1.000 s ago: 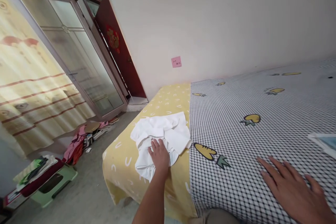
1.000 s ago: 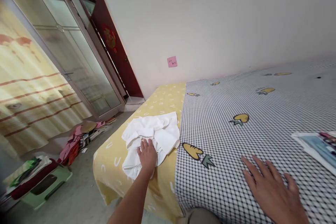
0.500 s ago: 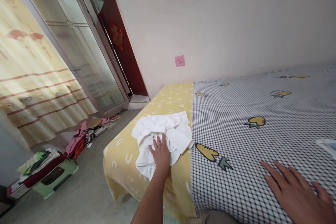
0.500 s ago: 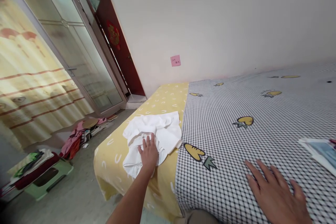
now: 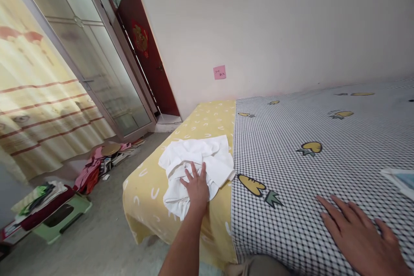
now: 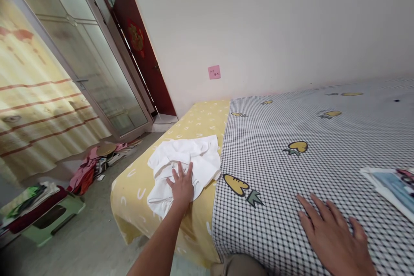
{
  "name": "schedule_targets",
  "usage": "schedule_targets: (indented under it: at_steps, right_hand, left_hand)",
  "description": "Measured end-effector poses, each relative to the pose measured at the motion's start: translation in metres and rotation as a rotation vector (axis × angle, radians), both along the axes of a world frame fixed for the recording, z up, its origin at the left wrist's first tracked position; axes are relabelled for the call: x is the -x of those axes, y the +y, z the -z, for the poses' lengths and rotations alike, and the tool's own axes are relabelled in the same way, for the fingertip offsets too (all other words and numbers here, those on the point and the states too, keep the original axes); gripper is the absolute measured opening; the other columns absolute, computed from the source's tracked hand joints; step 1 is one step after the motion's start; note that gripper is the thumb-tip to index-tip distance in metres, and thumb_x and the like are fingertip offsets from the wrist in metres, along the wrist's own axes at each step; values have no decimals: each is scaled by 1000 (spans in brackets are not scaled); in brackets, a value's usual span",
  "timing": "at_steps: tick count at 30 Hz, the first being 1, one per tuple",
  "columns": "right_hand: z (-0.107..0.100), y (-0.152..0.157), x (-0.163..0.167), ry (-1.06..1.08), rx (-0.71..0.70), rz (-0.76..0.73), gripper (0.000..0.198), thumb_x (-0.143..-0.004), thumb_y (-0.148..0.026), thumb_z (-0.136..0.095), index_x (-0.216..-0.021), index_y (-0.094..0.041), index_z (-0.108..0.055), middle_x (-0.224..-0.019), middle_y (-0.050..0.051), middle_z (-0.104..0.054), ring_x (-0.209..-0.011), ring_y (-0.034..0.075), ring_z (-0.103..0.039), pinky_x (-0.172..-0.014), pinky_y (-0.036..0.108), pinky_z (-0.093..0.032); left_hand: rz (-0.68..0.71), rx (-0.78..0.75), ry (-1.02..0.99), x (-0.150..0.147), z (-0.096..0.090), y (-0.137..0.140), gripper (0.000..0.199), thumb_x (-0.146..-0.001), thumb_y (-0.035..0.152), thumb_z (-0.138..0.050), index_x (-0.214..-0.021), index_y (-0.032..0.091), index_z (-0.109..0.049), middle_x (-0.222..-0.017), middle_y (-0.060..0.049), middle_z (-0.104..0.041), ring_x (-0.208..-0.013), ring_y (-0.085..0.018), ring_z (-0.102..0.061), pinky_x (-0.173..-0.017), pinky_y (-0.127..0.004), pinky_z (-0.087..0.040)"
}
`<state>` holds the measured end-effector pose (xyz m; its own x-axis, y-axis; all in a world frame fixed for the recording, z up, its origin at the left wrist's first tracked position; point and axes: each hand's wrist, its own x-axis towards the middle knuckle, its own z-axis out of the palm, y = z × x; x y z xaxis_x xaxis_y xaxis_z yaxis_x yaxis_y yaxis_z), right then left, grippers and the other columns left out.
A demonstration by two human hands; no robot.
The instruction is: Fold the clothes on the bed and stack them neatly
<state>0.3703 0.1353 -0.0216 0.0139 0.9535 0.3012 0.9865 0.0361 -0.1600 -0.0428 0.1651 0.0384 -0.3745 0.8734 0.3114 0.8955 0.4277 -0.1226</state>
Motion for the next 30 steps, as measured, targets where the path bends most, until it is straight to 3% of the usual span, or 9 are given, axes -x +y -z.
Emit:
schedule_targets:
  at_steps: [9,13,21,24,28,30]
  right_hand:
    - [5,3,-3,-72,-10,10,74,-89,-54,-16,-142,-28,-60,-148,8,-59,-141,33,-47,-114,56,-33]
    - [9,3,-5,-79,-55,-15,74,-89,-54,-18,-141,-26,-61,-147,10,-59,-142,35,-45,-114,58,-32]
    - [3,1,-6,73,32,-43,72,-92,-54,-16,-147,-27,-53,-152,13,-54,-143,38,-43,-113,63,-34]
    - [2,0,-5,112,51,-25,72,-93,-55,-14,-148,-27,-52,-152,14,-53,-142,38,-45,-111,63,-37]
    - [9,2,-6,9,-24,-47,70,-93,-54,-19,-146,-26,-55,-151,13,-54,-144,38,-41,-115,62,-31]
    - [11,3,-6,-13,-35,-44,70,-93,-53,-18,-146,-27,-55,-149,13,-56,-144,38,-41,-116,62,-30]
  left_hand:
    - [13,4,-39,-1,-4,-3,73,-93,8,-36,-156,45,-31,-167,-15,-30,-151,-43,-32,-113,-72,-33]
    - [9,-3,-57,-2,-4,-3,73,-92,8,-38,-155,43,-34,-169,-13,-27,-152,-42,-30,-114,-73,-32]
    - [-20,-24,-68,-3,-2,-3,70,-92,8,-37,-156,39,-36,-166,-18,-32,-152,-40,-30,-116,-69,-30]
    - [-35,-51,-153,-1,1,-3,68,-91,8,-34,-154,32,-43,-167,-15,-31,-155,-36,-26,-120,-67,-24]
    - [-56,-127,-418,6,9,7,68,-87,5,-32,-152,21,-44,-169,-10,-28,-158,-27,-16,-127,-61,-10]
    - [-73,-141,-513,14,12,15,70,-83,5,-37,-151,20,-44,-168,-11,-31,-158,-27,-17,-126,-63,-10]
